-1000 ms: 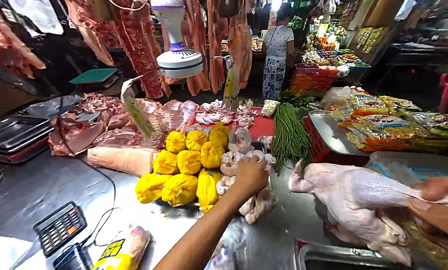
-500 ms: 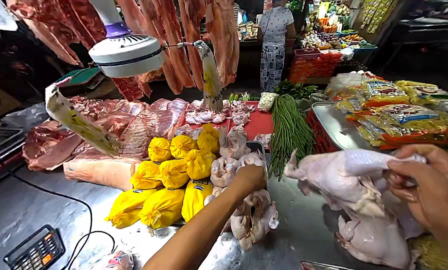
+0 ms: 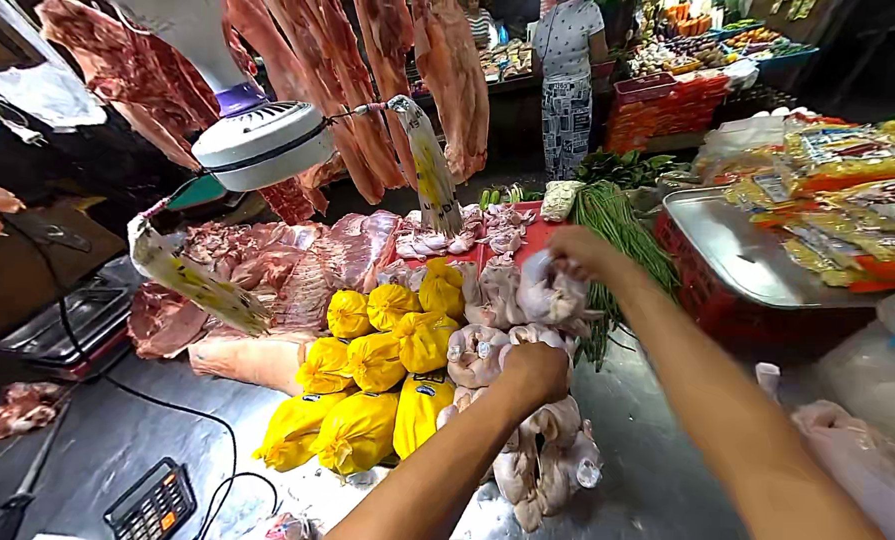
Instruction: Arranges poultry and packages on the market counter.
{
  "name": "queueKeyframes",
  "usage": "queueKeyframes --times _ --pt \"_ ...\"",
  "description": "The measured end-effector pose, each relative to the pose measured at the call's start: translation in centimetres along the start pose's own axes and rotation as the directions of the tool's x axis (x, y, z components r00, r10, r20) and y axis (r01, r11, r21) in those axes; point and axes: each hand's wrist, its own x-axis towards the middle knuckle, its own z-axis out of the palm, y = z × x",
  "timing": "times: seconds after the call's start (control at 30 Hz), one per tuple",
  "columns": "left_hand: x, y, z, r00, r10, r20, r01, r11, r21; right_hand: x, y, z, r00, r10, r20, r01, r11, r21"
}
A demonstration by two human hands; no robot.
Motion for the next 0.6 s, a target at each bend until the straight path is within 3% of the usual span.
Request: queueKeyframes --times 0.07,0.2,0.3,0.47,0.53,0.6 --pt "0.4 0.9 0.2 1.000 0.012 -0.025 -0.012 1.000 0.025 4.5 3.9 3.6 0.992 0.108 0.073 -0.106 0.994 -0.027" --pt "0.5 0.6 1.2 0.995 0.037 -0.087 -0.038 0.999 -0.007 6.9 4.0 6.7 0.986 0.054 0.156 -0.034 0.991 -0.129" --pt "0.9 0.3 1.8 0.983 0.063 -0.174 -0.068 0.997 -0.023 4.7 3.6 6.9 0.999 0.037 -0.016 -0.037 0.999 -0.031" --pt "1.5 -0.6 2.5 0.967 0.088 -0.241 -0.090 0.996 0.003 2.2 7.4 9.7 0.972 0.054 -0.228 -0.016 0.987 0.163" --pt "1.9 -0.9 2.0 0.964 0.092 -0.251 -0.094 0.996 0.003 2.1 7.2 9.5 0.983 0.064 -0.172 -0.033 0.983 0.181" --pt "1.9 -1.0 1.6 0.968 0.107 -0.225 -0.113 0.993 -0.015 1.0 5.2 8.6 0.997 0.074 -0.025 -0.070 0.990 0.121"
